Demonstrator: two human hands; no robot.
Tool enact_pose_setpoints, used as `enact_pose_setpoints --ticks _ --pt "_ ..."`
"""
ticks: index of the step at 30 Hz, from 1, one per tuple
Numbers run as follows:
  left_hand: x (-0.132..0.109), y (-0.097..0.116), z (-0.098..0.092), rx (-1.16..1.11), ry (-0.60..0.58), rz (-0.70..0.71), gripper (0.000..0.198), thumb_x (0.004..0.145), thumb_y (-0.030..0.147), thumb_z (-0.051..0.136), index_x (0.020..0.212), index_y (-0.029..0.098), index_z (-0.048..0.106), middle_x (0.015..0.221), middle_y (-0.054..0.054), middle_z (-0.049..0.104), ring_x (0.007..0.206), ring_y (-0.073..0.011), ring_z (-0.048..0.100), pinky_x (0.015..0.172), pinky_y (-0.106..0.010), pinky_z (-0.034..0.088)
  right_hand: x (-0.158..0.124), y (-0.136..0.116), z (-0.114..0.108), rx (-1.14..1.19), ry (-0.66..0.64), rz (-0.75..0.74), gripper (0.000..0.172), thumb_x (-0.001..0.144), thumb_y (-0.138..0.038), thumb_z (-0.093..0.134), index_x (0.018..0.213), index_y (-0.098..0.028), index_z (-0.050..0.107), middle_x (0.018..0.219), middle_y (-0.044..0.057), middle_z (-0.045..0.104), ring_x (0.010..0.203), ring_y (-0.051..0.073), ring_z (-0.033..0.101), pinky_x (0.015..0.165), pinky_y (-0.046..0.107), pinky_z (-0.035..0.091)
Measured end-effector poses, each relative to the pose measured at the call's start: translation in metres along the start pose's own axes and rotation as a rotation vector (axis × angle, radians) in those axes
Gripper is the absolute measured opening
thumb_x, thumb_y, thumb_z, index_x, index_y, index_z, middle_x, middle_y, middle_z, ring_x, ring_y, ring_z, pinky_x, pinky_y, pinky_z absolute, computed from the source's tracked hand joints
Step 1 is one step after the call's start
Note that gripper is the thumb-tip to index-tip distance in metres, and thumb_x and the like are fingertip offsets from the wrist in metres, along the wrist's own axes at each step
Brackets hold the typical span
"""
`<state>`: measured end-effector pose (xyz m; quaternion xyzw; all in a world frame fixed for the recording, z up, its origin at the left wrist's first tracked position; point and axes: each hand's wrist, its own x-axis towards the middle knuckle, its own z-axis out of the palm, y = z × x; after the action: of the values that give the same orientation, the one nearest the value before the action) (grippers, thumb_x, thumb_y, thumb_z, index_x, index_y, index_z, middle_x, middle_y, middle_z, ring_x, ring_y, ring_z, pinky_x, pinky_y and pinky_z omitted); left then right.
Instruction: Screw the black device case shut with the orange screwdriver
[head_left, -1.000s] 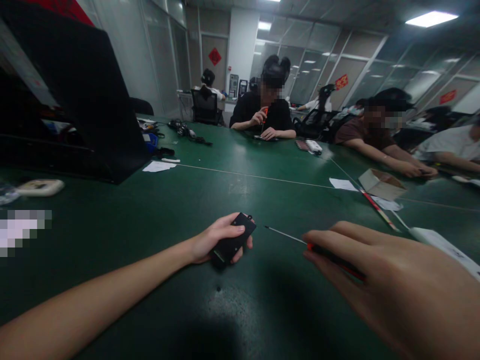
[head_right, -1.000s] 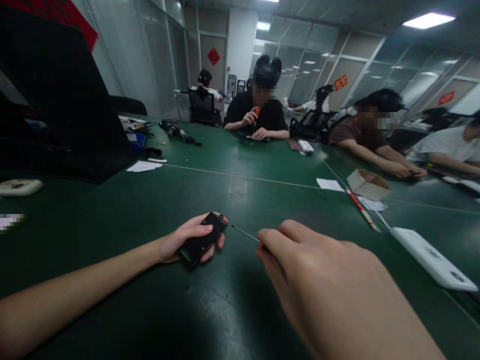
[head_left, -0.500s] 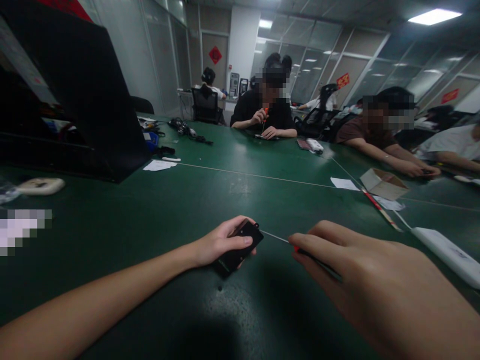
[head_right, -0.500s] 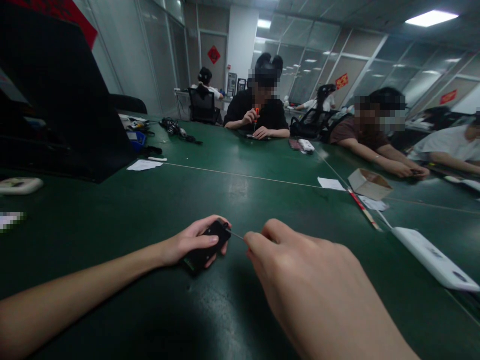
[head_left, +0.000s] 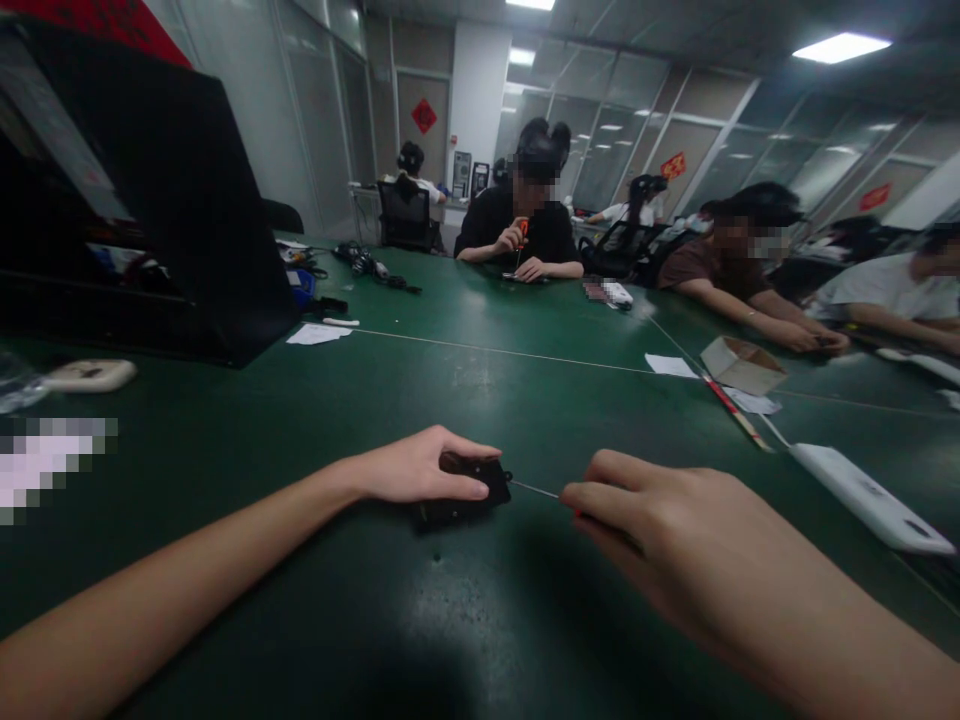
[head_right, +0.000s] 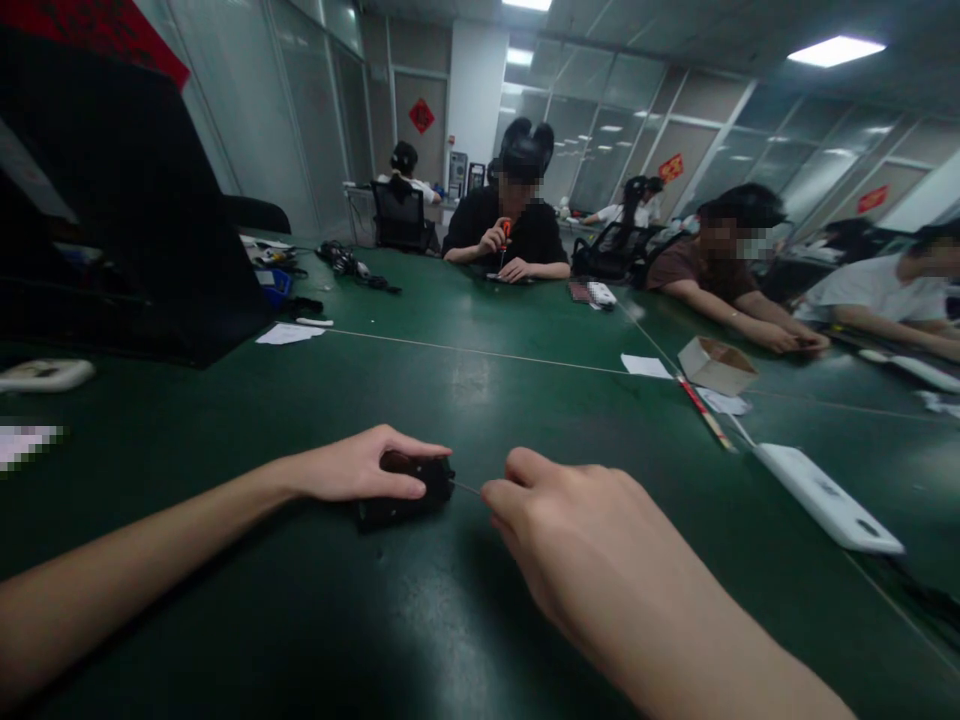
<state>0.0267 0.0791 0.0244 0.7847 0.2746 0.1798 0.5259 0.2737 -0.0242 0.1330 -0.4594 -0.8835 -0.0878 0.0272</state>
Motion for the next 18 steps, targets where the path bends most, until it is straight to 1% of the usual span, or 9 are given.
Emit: enact_pose_setpoints --ticks 1,3,5,8,11,12,14,16,18 --pt "-0.003 0.004 -0.002 0.068 -0.019 0.016 0.052 0.087 0.039 0.07 0.136 0.024 0.061 0.133 -0.009 0.067 0.118 -0.0259 0.065 0.101 -0.038 0.048 -0.001 0.0 0.002 0.029 -0.074 -0.015 0.017 0.09 -0.018 0.058 0.088 -0.029 0.07 0.083 -0.002 0.066 0.058 0.013 0.064 0.053 0.026 0.039" --pt "-0.007 0.012 -0.002 0.198 -0.063 0.095 0.044 0.087 0.036 0.07 0.13 0.026 0.067 0.127 -0.008 0.07 0.114 -0.0257 0.067 0.098 -0.036 0.049 -0.004 -0.002 0.007 0.085 -0.187 -0.038 0.017 0.093 -0.019 0.057 0.09 -0.029 0.07 0.086 -0.002 0.066 0.064 0.013 0.065 0.056 0.026 0.04" --pt "-0.01 0.018 -0.001 0.307 -0.1 0.181 0.037 0.089 0.034 0.068 0.125 0.026 0.07 0.124 -0.008 0.072 0.112 -0.0257 0.067 0.095 -0.036 0.049 -0.007 -0.006 0.011 0.111 -0.223 -0.033 0.017 0.094 -0.019 0.056 0.092 -0.029 0.069 0.089 -0.002 0.066 0.067 0.013 0.065 0.058 0.025 0.04" --pt "-0.012 0.021 0.001 0.419 -0.121 0.231 0.036 0.094 0.034 0.06 0.129 0.027 0.066 0.127 -0.009 0.069 0.118 -0.0266 0.062 0.099 -0.038 0.046 -0.012 -0.013 0.013 0.065 -0.214 -0.015 0.017 0.095 -0.019 0.054 0.094 -0.027 0.069 0.091 -0.001 0.066 0.066 0.014 0.065 0.056 0.026 0.037" --pt "-0.011 0.018 0.002 0.526 -0.064 0.215 0.038 0.095 0.039 0.058 0.131 0.027 0.064 0.132 -0.011 0.062 0.123 -0.0275 0.055 0.102 -0.041 0.043 -0.014 -0.019 0.012 -0.042 -0.184 -0.021 0.015 0.095 -0.017 0.056 0.095 -0.025 0.069 0.091 0.001 0.067 0.065 0.015 0.066 0.052 0.027 0.033" --pt "-0.011 0.017 0.002 0.569 -0.028 0.205 0.04 0.093 0.042 0.06 0.129 0.026 0.065 0.13 -0.012 0.061 0.121 -0.0278 0.056 0.101 -0.041 0.043 -0.014 -0.021 0.011 -0.073 -0.176 -0.033 0.015 0.094 -0.016 0.056 0.095 -0.024 0.069 0.09 0.002 0.067 0.065 0.016 0.066 0.051 0.027 0.031" --pt "-0.01 0.014 0.004 0.655 0.036 0.199 0.049 0.086 0.05 0.068 0.127 0.023 0.066 0.123 -0.012 0.062 0.113 -0.028 0.059 0.094 -0.038 0.046 -0.012 -0.024 0.009 -0.122 -0.163 -0.061 0.013 0.092 -0.014 0.058 0.094 -0.022 0.069 0.09 0.002 0.068 0.063 0.016 0.065 0.049 0.027 0.028" --pt "-0.009 0.011 0.006 0.738 0.059 0.215 0.059 0.078 0.054 0.074 0.126 0.022 0.064 0.114 -0.011 0.066 0.104 -0.0282 0.063 0.088 -0.037 0.048 -0.01 -0.025 0.008 -0.153 -0.162 -0.083 0.014 0.091 -0.012 0.059 0.095 -0.021 0.069 0.091 0.003 0.068 0.064 0.016 0.065 0.048 0.027 0.027" --pt "-0.009 0.007 0.008 0.799 0.06 0.23 0.058 0.076 0.055 0.075 0.123 0.022 0.065 0.107 -0.009 0.071 0.097 -0.0278 0.066 0.083 -0.035 0.047 -0.006 -0.024 0.007 -0.161 -0.162 -0.1 0.015 0.091 -0.01 0.059 0.096 -0.02 0.069 0.091 0.004 0.069 0.065 0.015 0.065 0.048 0.027 0.027"
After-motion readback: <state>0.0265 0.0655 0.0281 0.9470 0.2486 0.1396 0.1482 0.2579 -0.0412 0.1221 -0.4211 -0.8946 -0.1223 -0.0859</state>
